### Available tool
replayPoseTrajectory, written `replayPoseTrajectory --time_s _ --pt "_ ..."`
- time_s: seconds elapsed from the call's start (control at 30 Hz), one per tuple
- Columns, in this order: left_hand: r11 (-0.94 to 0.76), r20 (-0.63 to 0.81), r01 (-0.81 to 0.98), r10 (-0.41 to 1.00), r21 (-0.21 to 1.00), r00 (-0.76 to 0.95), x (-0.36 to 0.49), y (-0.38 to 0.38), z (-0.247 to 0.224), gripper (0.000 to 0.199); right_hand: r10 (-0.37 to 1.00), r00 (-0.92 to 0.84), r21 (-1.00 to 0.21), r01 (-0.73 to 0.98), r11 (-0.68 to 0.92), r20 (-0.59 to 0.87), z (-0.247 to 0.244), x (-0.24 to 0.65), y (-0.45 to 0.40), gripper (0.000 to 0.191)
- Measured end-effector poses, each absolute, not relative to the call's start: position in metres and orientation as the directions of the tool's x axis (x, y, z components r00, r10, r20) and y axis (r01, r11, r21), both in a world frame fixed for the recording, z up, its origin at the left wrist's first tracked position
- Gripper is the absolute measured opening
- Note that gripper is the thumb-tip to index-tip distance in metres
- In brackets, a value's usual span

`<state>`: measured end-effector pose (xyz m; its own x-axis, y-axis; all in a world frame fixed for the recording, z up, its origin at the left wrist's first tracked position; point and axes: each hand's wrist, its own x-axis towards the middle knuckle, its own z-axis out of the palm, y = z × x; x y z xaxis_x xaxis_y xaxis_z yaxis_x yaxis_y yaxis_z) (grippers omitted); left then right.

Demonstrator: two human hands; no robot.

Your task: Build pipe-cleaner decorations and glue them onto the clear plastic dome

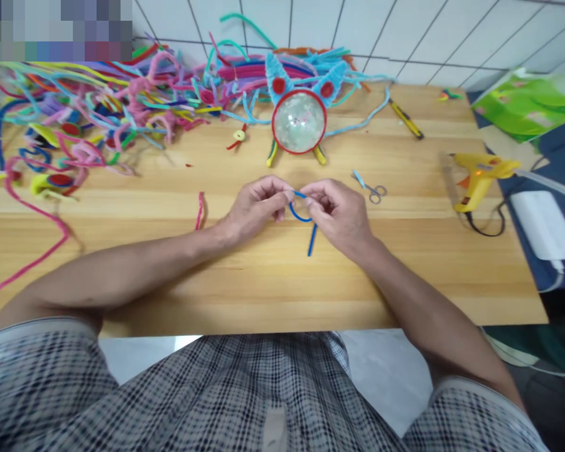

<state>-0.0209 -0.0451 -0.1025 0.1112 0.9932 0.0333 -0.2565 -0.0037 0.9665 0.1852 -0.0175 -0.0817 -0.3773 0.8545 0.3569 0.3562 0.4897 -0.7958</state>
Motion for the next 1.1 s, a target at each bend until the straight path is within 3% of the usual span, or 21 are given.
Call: replayPoseTrajectory --time_s 0.37,0.6,0.7,0.77,0.87,1.03,1.1 --pt "0.138 -0.107 -0.349 0.988 0.927 0.108 -0.023 -0.05 -0.098 0.041 0.881 -0.37 -0.838 0.343 0.424 0.294 -0.085 0.185 -0.011 0.022" --pt "0.101 -0.064 -0.366 0.992 0.925 0.111 -0.023 -0.047 -0.103 0.051 0.95 -0.284 -0.774 0.571 0.273 0.126 -0.052 0.23 0.021 0.017" --pt "0.103 -0.067 -0.376 0.992 0.921 0.106 -0.022 -0.047 -0.103 0.047 0.985 -0.135 -0.659 0.732 0.175 0.111 -0.05 0.281 0.024 0.016" --pt "0.112 -0.079 -0.383 0.992 0.917 0.102 -0.021 -0.047 -0.103 0.042 0.984 0.088 -0.632 0.775 0.03 0.155 -0.055 0.322 0.02 0.013" --pt "0.142 -0.101 -0.378 0.987 0.915 0.126 -0.018 -0.047 -0.103 0.037 0.801 0.51 -0.701 0.693 -0.167 0.314 -0.067 0.378 0.019 0.026" --pt "0.143 -0.098 -0.321 0.983 0.936 0.153 -0.015 -0.047 -0.105 0.032 0.704 0.636 -0.74 0.63 -0.236 0.317 -0.077 0.423 0.057 0.053" --pt "0.118 -0.07 -0.319 0.985 0.94 0.158 -0.014 -0.048 -0.108 0.032 0.728 0.629 -0.754 0.61 -0.246 0.271 -0.079 0.428 0.076 0.053"
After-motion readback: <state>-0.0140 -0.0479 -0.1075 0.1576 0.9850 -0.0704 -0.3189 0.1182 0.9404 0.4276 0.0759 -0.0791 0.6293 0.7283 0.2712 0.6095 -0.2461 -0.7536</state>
